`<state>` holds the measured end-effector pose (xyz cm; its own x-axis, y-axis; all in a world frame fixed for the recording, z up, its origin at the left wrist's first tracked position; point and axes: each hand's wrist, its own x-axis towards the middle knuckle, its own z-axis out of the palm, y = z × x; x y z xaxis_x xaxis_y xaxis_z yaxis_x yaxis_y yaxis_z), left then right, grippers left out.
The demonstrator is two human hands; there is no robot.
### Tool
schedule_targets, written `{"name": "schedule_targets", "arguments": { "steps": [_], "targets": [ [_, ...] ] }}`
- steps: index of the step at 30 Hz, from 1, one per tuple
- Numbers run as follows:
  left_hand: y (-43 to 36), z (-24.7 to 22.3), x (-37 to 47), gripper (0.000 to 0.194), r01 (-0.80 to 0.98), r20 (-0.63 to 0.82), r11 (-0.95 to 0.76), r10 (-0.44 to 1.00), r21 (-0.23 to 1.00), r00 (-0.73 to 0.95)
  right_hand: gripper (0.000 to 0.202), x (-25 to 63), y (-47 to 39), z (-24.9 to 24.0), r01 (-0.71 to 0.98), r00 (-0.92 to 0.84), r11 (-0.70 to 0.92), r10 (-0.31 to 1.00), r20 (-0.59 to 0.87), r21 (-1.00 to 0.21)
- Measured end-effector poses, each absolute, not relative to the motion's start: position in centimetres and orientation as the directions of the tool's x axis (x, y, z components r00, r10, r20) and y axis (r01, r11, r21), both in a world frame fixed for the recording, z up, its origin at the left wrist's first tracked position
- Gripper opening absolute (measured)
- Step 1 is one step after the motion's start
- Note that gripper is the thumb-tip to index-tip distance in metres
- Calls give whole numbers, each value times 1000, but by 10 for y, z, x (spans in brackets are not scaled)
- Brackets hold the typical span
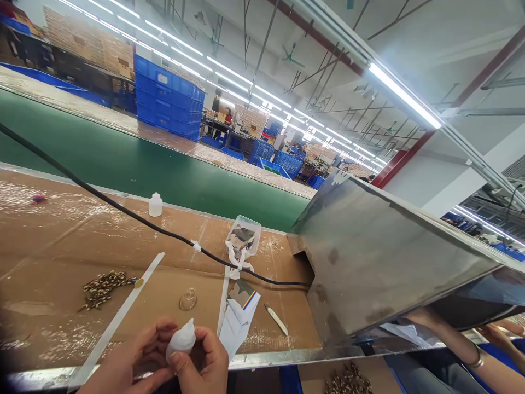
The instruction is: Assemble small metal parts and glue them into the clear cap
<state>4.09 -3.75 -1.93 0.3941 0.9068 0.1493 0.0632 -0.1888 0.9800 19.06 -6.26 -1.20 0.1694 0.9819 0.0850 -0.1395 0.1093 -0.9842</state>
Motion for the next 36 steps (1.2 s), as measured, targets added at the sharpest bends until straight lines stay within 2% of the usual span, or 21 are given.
{"name": "schedule_targets", "arguments": {
  "steps": [3, 8, 12, 26, 36],
  "targets": [
    [-34, -23, 26, 41, 129, 188, -249, 911, 960, 366, 38, 199, -62, -17, -109, 206, 78, 977, 54, -991],
    [-14, -7, -3, 31, 163, 216, -258, 947, 952, 237, 35, 214, -63, -19, -67, 202, -5, 979, -19, -998],
    [5, -5, -21, 33, 205, 251, -282, 954, 937, 163, 35, 219, -62, -14, -65, 195, -47, 979, -59, -997],
    [11, -24, -35, 34, 159, 194, -207, 977, 965, 95, 31, 223, -56, 5, 51, 138, -161, 979, -153, -986],
    [12, -22, -33, 35, 203, 237, -259, 963, 944, 128, 24, 229, -49, 18, 90, 120, -246, 964, -235, -965]
  ]
}}
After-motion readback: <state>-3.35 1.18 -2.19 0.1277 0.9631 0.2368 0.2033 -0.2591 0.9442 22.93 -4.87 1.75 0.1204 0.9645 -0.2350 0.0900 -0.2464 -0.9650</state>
